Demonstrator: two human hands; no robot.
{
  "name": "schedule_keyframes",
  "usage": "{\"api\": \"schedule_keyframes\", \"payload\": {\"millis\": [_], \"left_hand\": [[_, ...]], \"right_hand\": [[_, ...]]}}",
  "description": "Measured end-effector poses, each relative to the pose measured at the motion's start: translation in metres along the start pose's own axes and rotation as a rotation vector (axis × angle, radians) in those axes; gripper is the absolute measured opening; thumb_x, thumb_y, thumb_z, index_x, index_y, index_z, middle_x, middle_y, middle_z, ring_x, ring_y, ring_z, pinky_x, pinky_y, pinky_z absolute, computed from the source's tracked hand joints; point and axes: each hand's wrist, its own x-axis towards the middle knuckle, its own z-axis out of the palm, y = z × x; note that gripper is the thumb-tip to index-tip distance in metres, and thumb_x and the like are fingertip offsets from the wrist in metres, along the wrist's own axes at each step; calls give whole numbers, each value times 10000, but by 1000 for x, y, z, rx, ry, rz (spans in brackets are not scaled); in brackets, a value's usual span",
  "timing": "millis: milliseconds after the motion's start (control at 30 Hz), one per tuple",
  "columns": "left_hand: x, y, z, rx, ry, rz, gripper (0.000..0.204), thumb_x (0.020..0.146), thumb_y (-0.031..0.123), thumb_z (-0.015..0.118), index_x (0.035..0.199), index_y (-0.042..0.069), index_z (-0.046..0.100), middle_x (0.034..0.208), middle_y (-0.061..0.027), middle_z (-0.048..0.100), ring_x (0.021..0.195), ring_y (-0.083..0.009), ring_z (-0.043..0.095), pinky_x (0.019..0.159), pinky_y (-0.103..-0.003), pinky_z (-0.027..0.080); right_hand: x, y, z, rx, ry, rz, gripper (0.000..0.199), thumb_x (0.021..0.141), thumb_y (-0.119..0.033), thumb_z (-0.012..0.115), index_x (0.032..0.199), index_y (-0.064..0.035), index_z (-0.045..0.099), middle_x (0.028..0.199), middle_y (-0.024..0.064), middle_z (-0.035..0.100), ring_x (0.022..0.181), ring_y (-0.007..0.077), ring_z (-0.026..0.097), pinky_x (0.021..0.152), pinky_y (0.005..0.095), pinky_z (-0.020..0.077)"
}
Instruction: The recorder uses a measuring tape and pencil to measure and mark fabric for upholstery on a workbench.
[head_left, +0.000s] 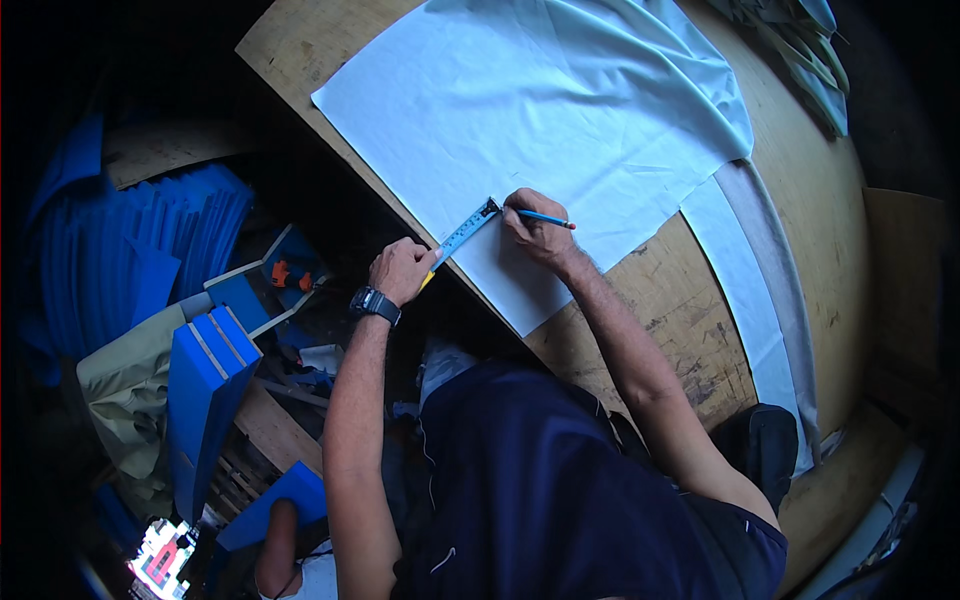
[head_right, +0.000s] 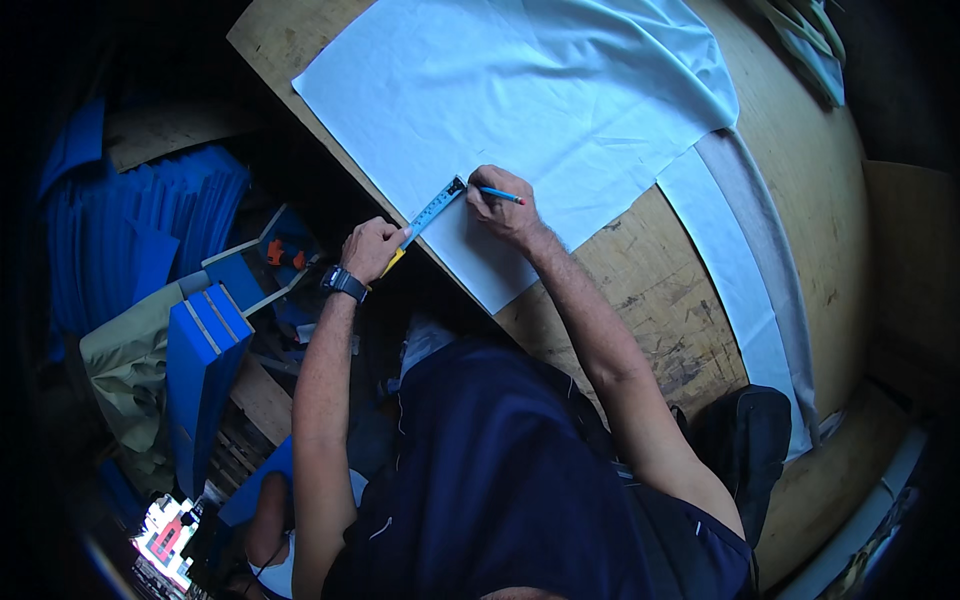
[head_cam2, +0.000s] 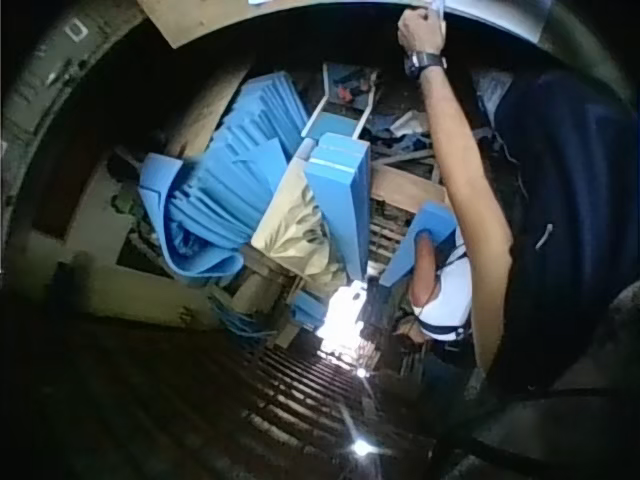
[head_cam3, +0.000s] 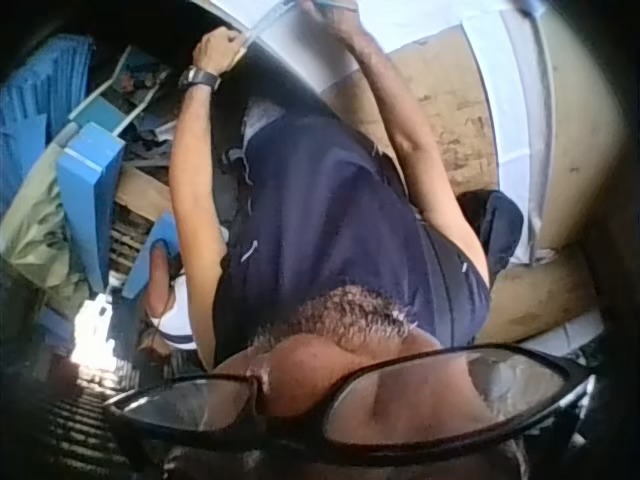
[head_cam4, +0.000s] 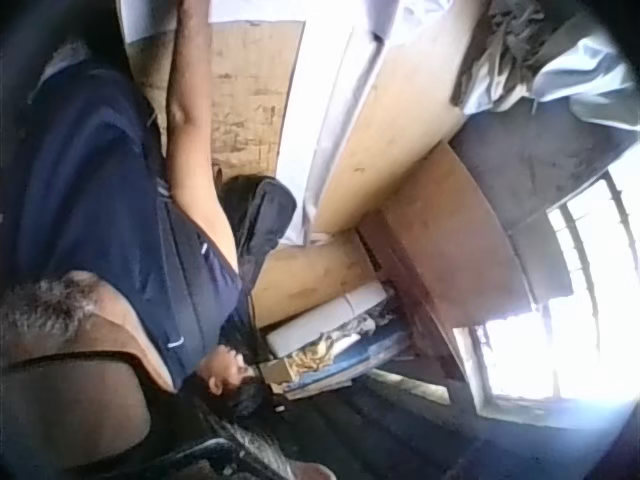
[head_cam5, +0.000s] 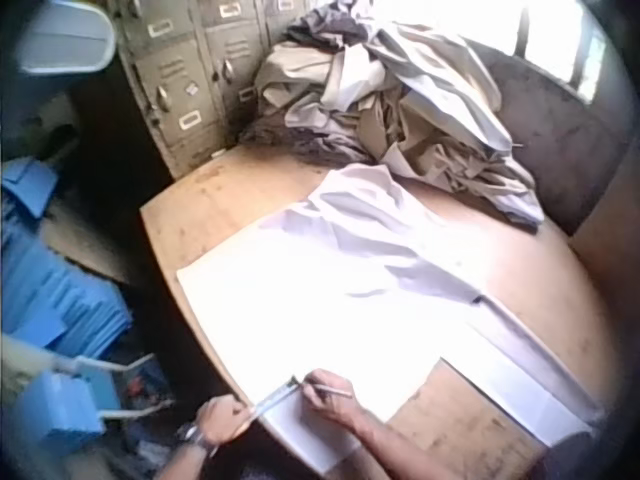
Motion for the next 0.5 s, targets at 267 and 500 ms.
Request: {"api": "schedule_keyframes", "payload": {"millis": [267,500], "left_hand": [[1,-2,2,-5,15,62,440,899,491,629,856,67,739,938,-113,651,866,-322,640,729,-445,503],[2,-1,2,18,29,39,417,896,473,642,855,69,738,911,-120,648,852,-323,636,727,-444,501]], "right_hand": [[-1,0,5,27,48,18,92,906,-98,639,962,-25,645,806,126,646,690,215,637,623,327,513],[7,-8,3,22,40,16,110,911,-122,628,921,-13,633,777,123,635,679,212,629,625,341,513]]}}
